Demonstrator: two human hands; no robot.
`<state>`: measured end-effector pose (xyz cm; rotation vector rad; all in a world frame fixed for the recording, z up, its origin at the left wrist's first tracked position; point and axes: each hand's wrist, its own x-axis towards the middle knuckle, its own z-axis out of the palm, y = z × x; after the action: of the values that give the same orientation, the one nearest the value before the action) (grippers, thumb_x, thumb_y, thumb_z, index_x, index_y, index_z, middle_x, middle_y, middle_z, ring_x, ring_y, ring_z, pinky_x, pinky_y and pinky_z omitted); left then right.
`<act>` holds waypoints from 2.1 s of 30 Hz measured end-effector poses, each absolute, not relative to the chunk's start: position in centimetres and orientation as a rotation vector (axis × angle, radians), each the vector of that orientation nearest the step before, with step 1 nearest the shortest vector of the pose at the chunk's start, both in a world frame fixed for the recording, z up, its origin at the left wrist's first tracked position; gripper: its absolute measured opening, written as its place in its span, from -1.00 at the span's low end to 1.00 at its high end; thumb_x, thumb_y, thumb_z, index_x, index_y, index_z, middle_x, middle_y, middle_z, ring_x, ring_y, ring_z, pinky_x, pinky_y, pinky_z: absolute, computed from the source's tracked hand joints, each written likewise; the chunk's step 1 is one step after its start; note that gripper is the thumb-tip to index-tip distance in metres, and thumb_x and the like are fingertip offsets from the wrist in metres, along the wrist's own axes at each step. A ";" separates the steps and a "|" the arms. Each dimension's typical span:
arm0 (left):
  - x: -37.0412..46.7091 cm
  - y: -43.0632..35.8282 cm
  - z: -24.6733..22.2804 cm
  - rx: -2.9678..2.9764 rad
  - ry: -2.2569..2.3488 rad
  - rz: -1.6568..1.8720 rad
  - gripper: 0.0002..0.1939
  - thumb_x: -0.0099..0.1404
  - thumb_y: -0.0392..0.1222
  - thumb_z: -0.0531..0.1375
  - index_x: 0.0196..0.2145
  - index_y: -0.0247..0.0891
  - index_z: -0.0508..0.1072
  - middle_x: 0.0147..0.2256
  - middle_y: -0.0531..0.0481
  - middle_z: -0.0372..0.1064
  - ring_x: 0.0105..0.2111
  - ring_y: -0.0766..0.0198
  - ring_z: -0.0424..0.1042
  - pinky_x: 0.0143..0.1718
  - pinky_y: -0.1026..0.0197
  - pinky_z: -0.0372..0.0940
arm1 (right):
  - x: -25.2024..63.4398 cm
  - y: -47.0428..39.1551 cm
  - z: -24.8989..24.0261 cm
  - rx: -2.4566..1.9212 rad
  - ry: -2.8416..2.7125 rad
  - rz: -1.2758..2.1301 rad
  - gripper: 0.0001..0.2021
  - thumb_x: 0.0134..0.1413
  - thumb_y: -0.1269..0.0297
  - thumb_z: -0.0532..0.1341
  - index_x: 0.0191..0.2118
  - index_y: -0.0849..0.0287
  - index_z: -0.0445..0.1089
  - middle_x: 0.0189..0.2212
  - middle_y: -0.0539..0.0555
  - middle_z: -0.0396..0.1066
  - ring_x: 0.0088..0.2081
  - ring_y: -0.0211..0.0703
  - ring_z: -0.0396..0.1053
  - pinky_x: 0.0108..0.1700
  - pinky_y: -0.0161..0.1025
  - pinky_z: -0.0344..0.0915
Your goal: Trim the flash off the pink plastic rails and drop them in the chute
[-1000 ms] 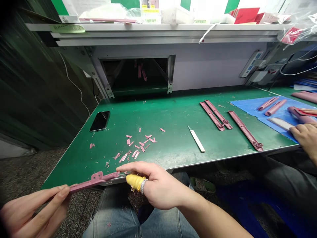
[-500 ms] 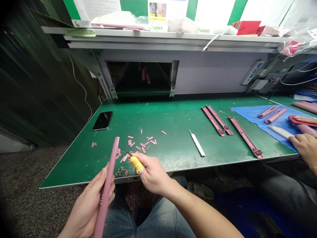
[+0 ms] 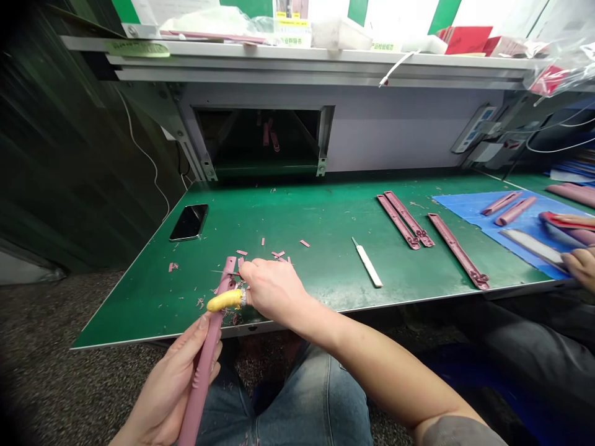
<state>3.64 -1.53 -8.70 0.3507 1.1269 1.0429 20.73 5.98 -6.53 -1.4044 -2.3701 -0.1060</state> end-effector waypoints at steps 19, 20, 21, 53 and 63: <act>1.3 5.2 -4.9 0.489 0.999 1.333 -0.79 0.22 -0.08 0.25 -0.21 -0.20 0.45 -0.55 0.18 0.14 -0.73 0.54 0.09 -0.79 0.45 0.06 | 19.1 -5.2 -11.1 -0.939 -2.247 0.864 -0.69 0.25 0.17 0.10 0.00 0.19 0.38 -0.42 0.05 0.44 -0.43 -0.23 0.33 -0.40 -0.31 0.21; 1.5 4.9 -5.2 0.495 1.004 1.326 -0.77 0.20 -0.08 0.26 -0.19 -0.19 0.46 -0.55 0.18 0.15 -0.73 0.54 0.10 -0.79 0.45 0.07 | 19.4 -4.0 -10.4 -1.012 -2.085 0.841 -0.67 0.25 0.19 0.10 0.05 0.20 0.35 -0.37 0.07 0.46 -0.40 -0.23 0.35 -0.35 -0.30 0.24; 1.7 4.7 -5.5 0.499 1.009 1.321 -0.75 0.20 -0.08 0.27 -0.18 -0.19 0.47 -0.55 0.18 0.16 -0.73 0.53 0.10 -0.78 0.45 0.08 | 19.6 -2.8 -9.8 -1.044 -1.962 0.787 -0.68 0.24 0.21 0.12 0.05 0.20 0.36 -0.36 0.08 0.47 -0.38 -0.23 0.36 -0.32 -0.29 0.25; 5.1 -0.7 -6.8 0.384 1.057 1.053 -0.73 0.13 -0.07 0.32 -0.22 -0.19 0.48 -0.58 0.16 0.13 -0.69 0.52 0.04 -0.75 0.44 0.08 | 22.7 5.0 -6.7 -1.133 -1.623 0.297 -0.77 0.11 0.32 0.22 -0.11 0.15 0.50 -0.22 0.08 0.54 -0.26 -0.18 0.45 -0.17 -0.24 0.35; 5.0 -0.9 -6.5 0.334 0.954 0.981 -0.83 0.23 -0.09 0.24 -0.29 -0.22 0.41 -0.53 0.16 0.03 -0.67 0.52 -0.02 -0.75 0.44 0.01 | 21.5 4.0 -7.4 -1.133 -1.555 0.308 -0.79 0.08 0.36 0.24 -0.14 0.16 0.52 -0.31 0.07 0.54 -0.34 -0.21 0.42 -0.25 -0.26 0.33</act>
<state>4.96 -0.88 -6.54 0.3341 0.9536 0.9807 21.51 3.97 -7.40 -1.1332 -1.5548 0.3075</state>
